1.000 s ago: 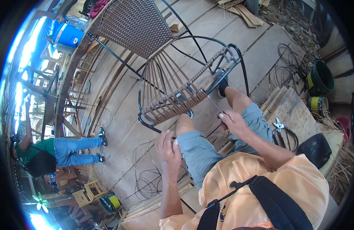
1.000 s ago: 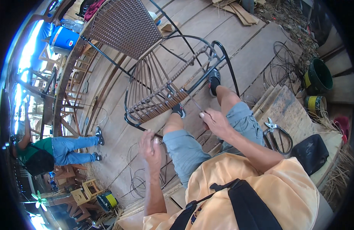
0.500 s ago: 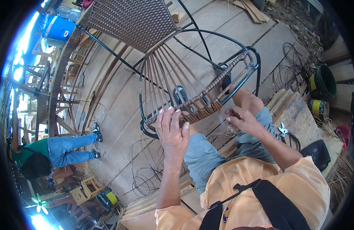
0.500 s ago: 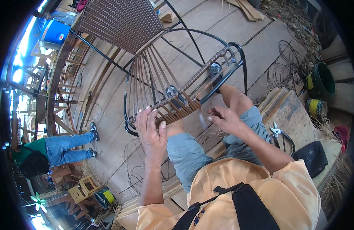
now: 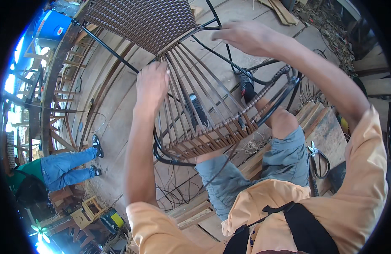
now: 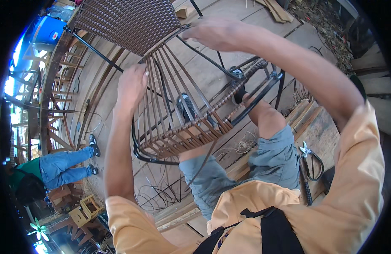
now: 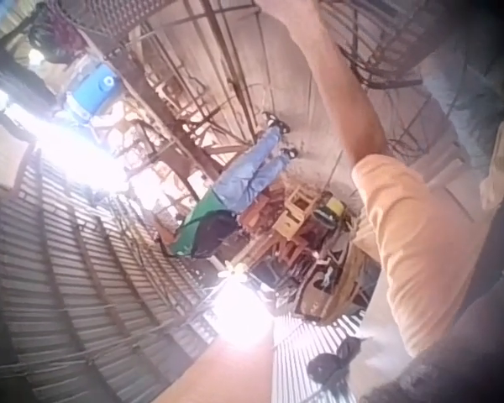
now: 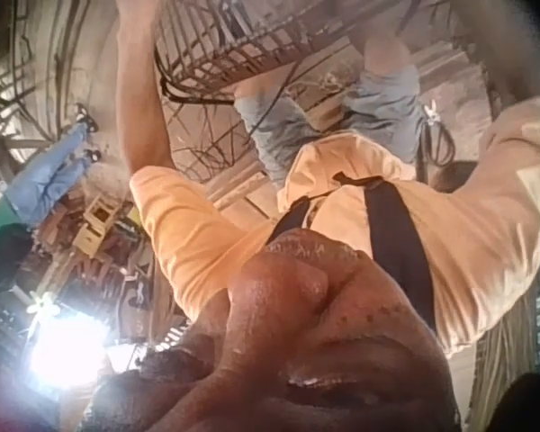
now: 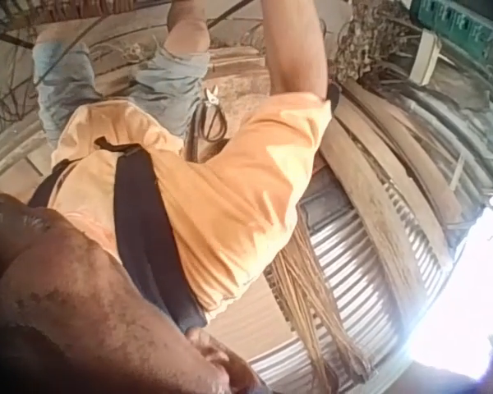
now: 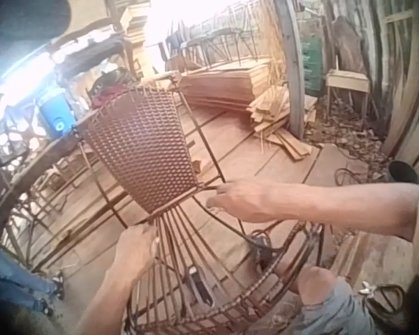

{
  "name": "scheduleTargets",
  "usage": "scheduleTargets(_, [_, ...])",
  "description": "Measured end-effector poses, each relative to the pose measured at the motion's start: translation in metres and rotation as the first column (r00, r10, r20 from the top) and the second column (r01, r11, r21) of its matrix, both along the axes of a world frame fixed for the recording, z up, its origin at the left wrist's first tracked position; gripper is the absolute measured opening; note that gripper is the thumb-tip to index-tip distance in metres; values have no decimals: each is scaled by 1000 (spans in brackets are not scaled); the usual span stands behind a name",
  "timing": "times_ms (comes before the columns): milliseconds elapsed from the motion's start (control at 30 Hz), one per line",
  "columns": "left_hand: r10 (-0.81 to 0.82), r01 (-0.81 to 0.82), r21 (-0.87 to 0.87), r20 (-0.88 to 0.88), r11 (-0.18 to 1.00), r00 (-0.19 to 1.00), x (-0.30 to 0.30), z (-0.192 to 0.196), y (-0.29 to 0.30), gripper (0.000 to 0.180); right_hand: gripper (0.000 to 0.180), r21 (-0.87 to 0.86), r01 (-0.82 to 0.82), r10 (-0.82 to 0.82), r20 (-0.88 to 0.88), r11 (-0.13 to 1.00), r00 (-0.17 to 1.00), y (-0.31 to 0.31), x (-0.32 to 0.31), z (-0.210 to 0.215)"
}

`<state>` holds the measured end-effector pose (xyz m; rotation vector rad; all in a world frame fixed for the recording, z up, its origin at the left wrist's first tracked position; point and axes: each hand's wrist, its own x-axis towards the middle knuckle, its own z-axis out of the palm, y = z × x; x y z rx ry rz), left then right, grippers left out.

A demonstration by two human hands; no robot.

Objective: Weaving and securing synthetic rattan strips onto a chair frame using pliers and a hammer.

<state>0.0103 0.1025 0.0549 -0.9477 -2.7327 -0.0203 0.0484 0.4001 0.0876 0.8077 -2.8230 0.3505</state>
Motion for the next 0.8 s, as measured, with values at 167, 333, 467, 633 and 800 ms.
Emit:
scheduleTargets(167, [-25, 29, -96, 46, 995, 999, -96, -51, 22, 26, 37, 255, 32, -57, 93, 966, 994, -39, -125, -54])
scheduleTargets(333, [1, 22, -229, 100, 973, 995, -142, -64, 35, 35, 42, 206, 38, -47, 41, 978, 998, -57, -199, -134])
scheduleTargets(467, [36, -24, -182, 65, 983, 997, -148, -83, 46, 38, 46, 183, 87, -69, -103, 979, 992, -45, -203, -161])
scheduleTargets(633, [100, -91, -216, 33, 972, 994, -140, -81, 46, 39, 47, 170, -35, 24, 64, 985, 998, -44, -187, -125])
scheduleTargets(800, [89, -73, -144, 111, 987, 990, -150, -89, 45, 43, 52, 219, 103, -96, -43, 970, 994, -45, -197, -147])
